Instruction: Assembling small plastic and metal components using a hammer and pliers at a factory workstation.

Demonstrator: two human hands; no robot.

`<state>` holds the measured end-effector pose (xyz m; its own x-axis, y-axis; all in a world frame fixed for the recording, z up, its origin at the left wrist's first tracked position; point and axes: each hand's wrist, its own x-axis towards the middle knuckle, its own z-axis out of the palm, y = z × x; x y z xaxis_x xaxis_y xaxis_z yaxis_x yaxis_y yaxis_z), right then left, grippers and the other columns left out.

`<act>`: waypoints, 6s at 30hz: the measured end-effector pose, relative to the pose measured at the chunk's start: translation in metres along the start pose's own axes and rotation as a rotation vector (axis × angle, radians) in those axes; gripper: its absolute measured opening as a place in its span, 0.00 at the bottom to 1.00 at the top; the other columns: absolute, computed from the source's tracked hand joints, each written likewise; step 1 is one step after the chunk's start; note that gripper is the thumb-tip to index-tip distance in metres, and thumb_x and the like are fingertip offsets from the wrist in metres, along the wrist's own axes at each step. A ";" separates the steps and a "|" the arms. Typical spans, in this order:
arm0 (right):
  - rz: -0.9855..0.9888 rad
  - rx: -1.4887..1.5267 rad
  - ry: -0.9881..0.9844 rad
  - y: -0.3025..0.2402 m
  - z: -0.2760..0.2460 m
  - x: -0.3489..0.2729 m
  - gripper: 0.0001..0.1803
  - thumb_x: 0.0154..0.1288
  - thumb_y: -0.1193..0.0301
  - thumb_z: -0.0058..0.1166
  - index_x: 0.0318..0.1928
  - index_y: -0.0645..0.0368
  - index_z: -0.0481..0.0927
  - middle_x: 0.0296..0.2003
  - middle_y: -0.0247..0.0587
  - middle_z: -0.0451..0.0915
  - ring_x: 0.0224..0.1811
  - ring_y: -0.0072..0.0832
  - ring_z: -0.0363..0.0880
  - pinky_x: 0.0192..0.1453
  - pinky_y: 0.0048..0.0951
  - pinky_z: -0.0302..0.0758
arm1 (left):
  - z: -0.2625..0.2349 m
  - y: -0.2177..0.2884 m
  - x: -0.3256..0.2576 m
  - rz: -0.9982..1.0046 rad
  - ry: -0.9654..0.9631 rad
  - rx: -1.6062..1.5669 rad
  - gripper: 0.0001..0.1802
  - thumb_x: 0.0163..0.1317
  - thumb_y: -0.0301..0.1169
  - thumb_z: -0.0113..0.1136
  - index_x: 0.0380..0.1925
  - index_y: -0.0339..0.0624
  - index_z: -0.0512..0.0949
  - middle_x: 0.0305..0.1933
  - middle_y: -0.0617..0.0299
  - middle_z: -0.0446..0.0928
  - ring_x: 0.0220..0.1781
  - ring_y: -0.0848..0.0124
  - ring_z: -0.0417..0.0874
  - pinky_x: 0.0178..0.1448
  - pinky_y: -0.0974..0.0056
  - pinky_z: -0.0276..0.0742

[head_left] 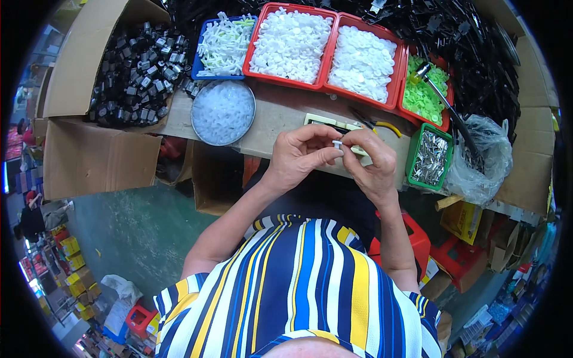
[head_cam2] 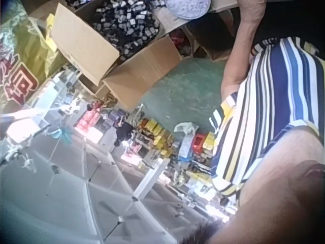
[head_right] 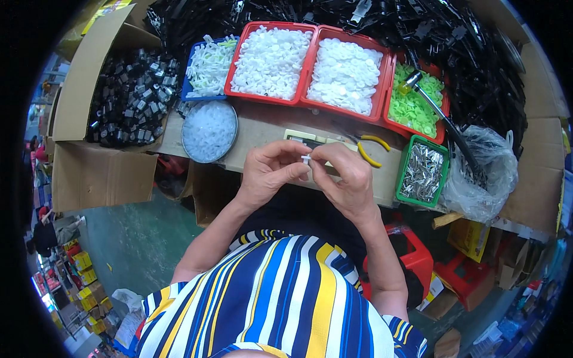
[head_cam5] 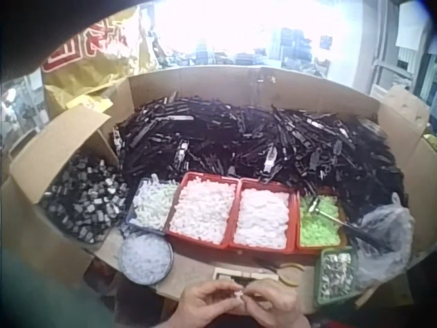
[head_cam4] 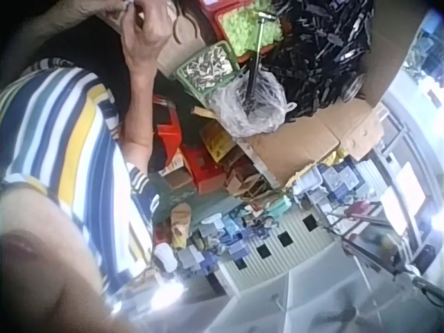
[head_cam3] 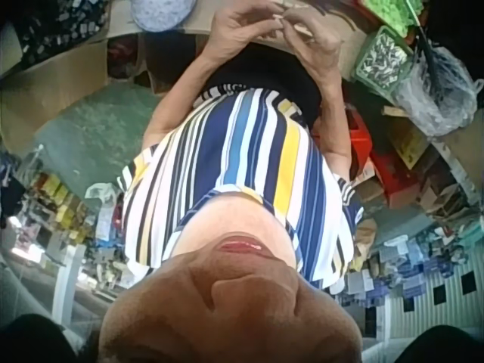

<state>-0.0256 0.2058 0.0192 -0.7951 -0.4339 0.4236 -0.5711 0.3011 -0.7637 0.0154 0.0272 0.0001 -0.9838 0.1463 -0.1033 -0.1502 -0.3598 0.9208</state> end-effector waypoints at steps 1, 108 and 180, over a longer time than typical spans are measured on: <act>0.000 -0.004 -0.014 0.003 0.000 0.000 0.07 0.56 0.82 0.62 0.37 0.63 0.80 0.32 0.44 0.81 0.33 0.36 0.83 0.36 0.32 0.77 | 0.000 0.002 0.001 -0.002 0.000 0.001 0.15 0.62 0.23 0.66 0.50 0.35 0.80 0.41 0.58 0.82 0.38 0.75 0.84 0.40 0.72 0.83; 0.141 -0.135 0.229 0.000 -0.017 0.023 0.07 0.58 0.84 0.60 0.38 0.66 0.82 0.32 0.45 0.80 0.32 0.34 0.83 0.36 0.31 0.77 | 0.017 0.025 0.068 0.054 0.068 0.159 0.08 0.61 0.25 0.67 0.38 0.31 0.84 0.35 0.58 0.85 0.36 0.78 0.83 0.43 0.72 0.80; 0.157 -0.183 0.025 0.032 0.021 -0.007 0.05 0.52 0.81 0.63 0.31 0.61 0.81 0.28 0.42 0.75 0.33 0.40 0.75 0.37 0.39 0.68 | -0.033 -0.014 0.021 1.145 -0.219 1.902 0.14 0.57 0.36 0.55 0.41 0.44 0.81 0.44 0.63 0.76 0.59 0.69 0.72 0.69 0.49 0.57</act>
<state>-0.0339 0.2009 -0.0184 -0.8806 -0.3491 0.3205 -0.4658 0.5129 -0.7211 -0.0064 0.0048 -0.0270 -0.5147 0.7065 0.4856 0.6793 0.6817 -0.2718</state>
